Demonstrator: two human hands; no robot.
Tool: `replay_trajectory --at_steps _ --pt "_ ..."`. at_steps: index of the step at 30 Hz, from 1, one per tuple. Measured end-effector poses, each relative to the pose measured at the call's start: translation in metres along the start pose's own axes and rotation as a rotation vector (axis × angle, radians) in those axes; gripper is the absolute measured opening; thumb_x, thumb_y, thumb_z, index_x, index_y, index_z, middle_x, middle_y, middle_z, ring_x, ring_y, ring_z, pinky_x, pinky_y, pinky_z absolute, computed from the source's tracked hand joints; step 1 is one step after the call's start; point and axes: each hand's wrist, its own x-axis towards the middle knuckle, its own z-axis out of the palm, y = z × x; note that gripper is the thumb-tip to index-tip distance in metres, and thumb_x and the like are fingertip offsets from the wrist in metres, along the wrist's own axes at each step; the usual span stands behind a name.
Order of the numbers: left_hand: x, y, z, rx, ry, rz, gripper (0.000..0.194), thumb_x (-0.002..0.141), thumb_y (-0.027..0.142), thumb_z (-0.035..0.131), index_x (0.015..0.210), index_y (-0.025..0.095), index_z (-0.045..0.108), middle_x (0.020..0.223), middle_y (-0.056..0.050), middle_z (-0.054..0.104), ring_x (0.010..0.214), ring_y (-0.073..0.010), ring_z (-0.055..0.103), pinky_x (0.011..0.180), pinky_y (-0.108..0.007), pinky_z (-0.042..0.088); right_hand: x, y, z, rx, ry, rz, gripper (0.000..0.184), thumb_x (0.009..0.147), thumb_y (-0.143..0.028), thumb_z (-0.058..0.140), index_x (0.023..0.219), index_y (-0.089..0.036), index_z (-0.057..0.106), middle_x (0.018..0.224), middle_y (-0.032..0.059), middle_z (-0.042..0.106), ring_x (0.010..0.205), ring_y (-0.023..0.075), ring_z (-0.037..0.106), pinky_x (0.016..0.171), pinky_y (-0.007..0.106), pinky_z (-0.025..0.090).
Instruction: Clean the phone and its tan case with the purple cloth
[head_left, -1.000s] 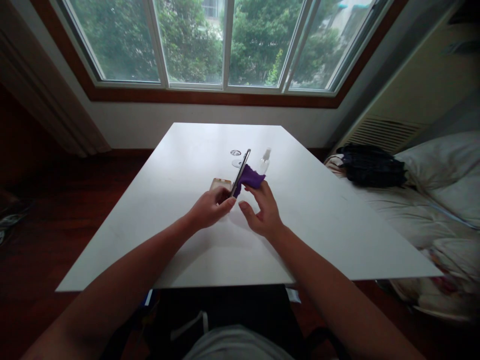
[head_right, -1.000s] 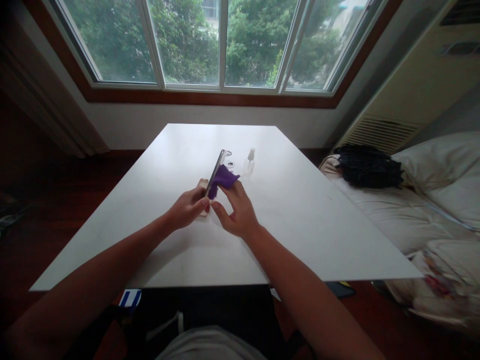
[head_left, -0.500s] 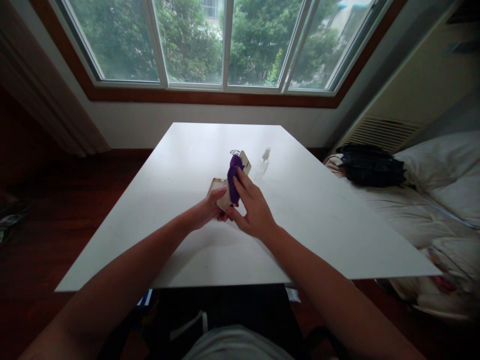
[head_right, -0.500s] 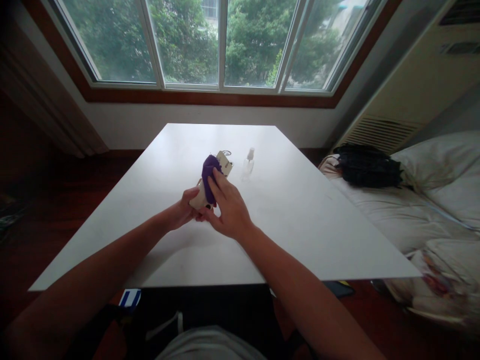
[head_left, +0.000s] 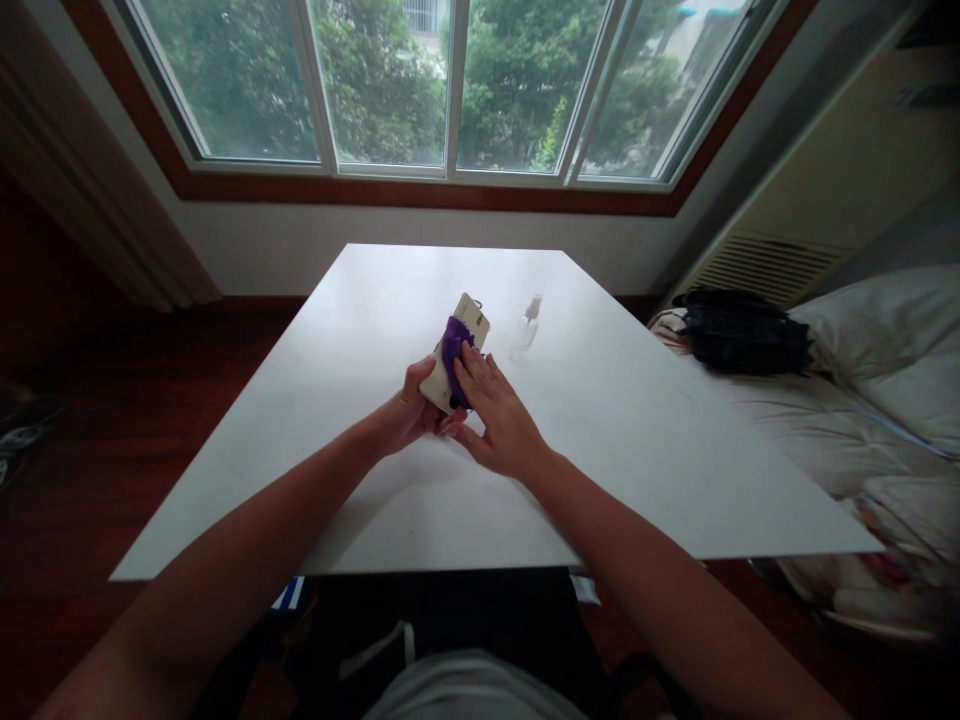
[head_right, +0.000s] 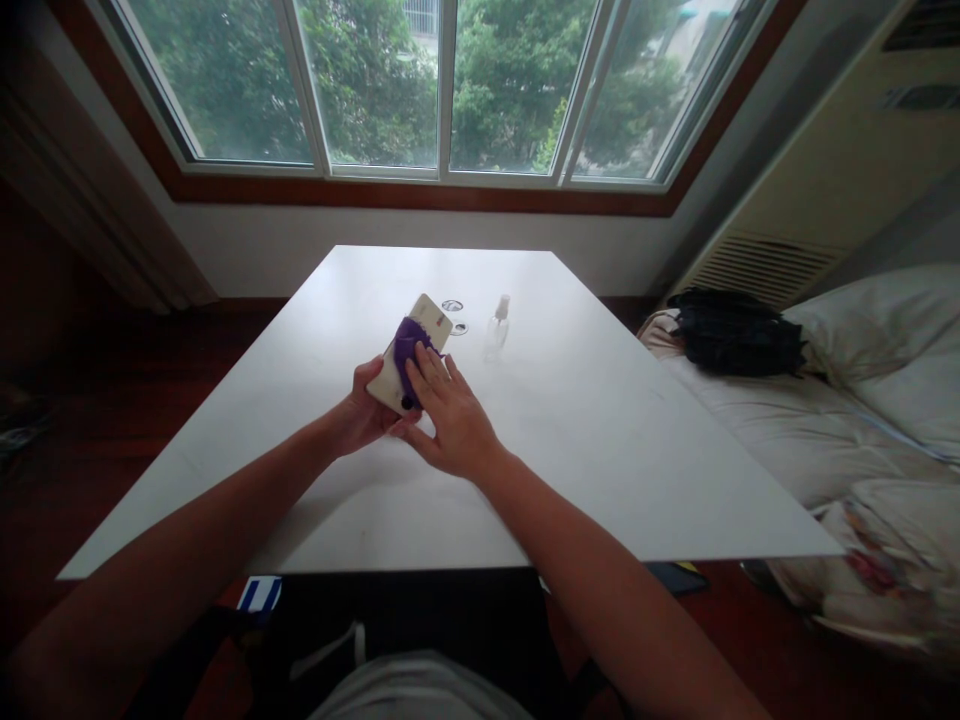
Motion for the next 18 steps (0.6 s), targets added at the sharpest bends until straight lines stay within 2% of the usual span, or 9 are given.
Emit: replay_trajectory --at_steps 4,10,13,18 --pt "0.0 0.001 0.002 -0.013 -0.007 0.01 0.071 0.09 0.08 0.035 0.112 0.019 0.066 0.065 -0.003 0.062 0.051 -0.0131 0.047 0.051 -0.028 0.038 -0.002 0.005 -0.002 0.037 0.022 0.012 0.088 0.097 -0.047 0.064 0.167 -0.023 0.016 0.171 0.0133 0.021 0.158 0.0325 0.023 0.129 0.062 0.021" --pt "0.005 -0.001 -0.003 -0.136 0.016 -0.027 0.079 0.085 0.085 0.038 0.111 0.016 0.068 0.063 -0.002 0.062 0.049 -0.0117 0.05 0.047 -0.023 0.039 -0.001 -0.001 -0.005 0.075 -0.012 -0.146 0.079 0.094 -0.052 0.067 0.161 -0.025 0.036 0.164 0.0115 0.039 0.155 0.0315 0.033 0.129 0.061 0.025" --pt "0.005 -0.002 -0.004 -0.137 0.008 -0.002 0.079 0.084 0.085 0.04 0.107 0.014 0.068 0.062 -0.003 0.064 0.048 -0.0115 0.05 0.046 -0.023 0.04 -0.001 0.002 -0.003 0.047 0.038 -0.112 0.076 0.097 -0.046 0.065 0.162 -0.023 0.034 0.164 0.0126 0.04 0.154 0.0308 0.034 0.128 0.061 0.026" --pt "0.004 -0.003 -0.002 -0.092 -0.024 0.041 0.077 0.084 0.084 0.043 0.093 0.011 0.067 0.064 -0.006 0.065 0.046 -0.0101 0.049 0.046 -0.022 0.038 -0.003 0.011 0.0 0.019 0.086 0.023 0.086 0.095 -0.048 0.067 0.165 -0.02 0.026 0.168 0.0157 0.029 0.156 0.0329 0.028 0.128 0.062 0.026"
